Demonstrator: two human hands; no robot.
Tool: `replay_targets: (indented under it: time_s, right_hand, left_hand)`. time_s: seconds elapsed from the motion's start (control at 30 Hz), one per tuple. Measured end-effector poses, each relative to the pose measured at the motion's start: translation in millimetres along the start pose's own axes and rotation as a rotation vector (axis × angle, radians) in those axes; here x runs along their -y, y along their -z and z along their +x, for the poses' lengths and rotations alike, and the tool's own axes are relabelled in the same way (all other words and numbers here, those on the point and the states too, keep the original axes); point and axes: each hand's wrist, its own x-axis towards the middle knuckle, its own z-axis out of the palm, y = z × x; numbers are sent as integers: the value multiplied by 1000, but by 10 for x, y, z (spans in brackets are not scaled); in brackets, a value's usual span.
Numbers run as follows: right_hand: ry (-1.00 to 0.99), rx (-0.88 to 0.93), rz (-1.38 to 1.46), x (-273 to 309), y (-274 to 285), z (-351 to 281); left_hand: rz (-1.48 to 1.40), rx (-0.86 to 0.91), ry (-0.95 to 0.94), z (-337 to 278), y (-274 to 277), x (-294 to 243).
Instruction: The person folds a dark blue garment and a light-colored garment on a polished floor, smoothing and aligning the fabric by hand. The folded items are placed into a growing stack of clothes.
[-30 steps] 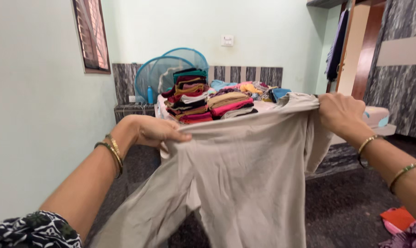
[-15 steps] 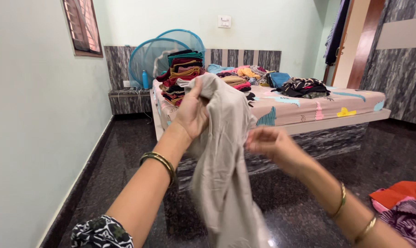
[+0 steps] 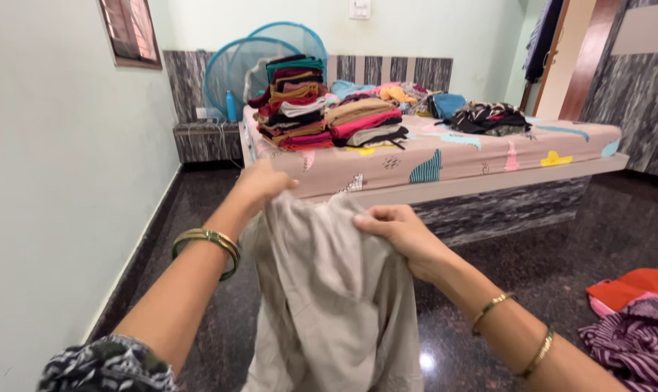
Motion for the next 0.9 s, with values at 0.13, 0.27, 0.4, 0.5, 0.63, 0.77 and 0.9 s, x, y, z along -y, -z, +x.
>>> replay_targets:
  time_s: [0.13, 0.27, 0.4, 0.5, 0.63, 0.77, 0.9]
  right_hand:
    - [-40, 72, -35, -58, -152, 138]
    - [16, 86, 17, -72, -34, 64]
    - [-25, 163, 254, -188, 253, -164]
    - [-73, 315, 108, -459, 417, -340]
    - [-104, 598, -255, -1019, 745, -677]
    - [-234, 503, -483, -1645, 977, -922]
    - [-448, 223, -844, -1841, 1367, -783]
  left_hand:
    - [-154, 544, -172, -439, -289, -202]
    - [-509, 767, -6, -790, -512, -307]
    - [-564, 692, 27, -618, -536, -473]
    - [-616, 490, -20, -329, -510, -620]
    - [-570, 103, -44, -16, -73, -452]
    - [-818, -238, -115, 9, 294, -12]
    - [-639, -329, -158, -296, 508, 309]
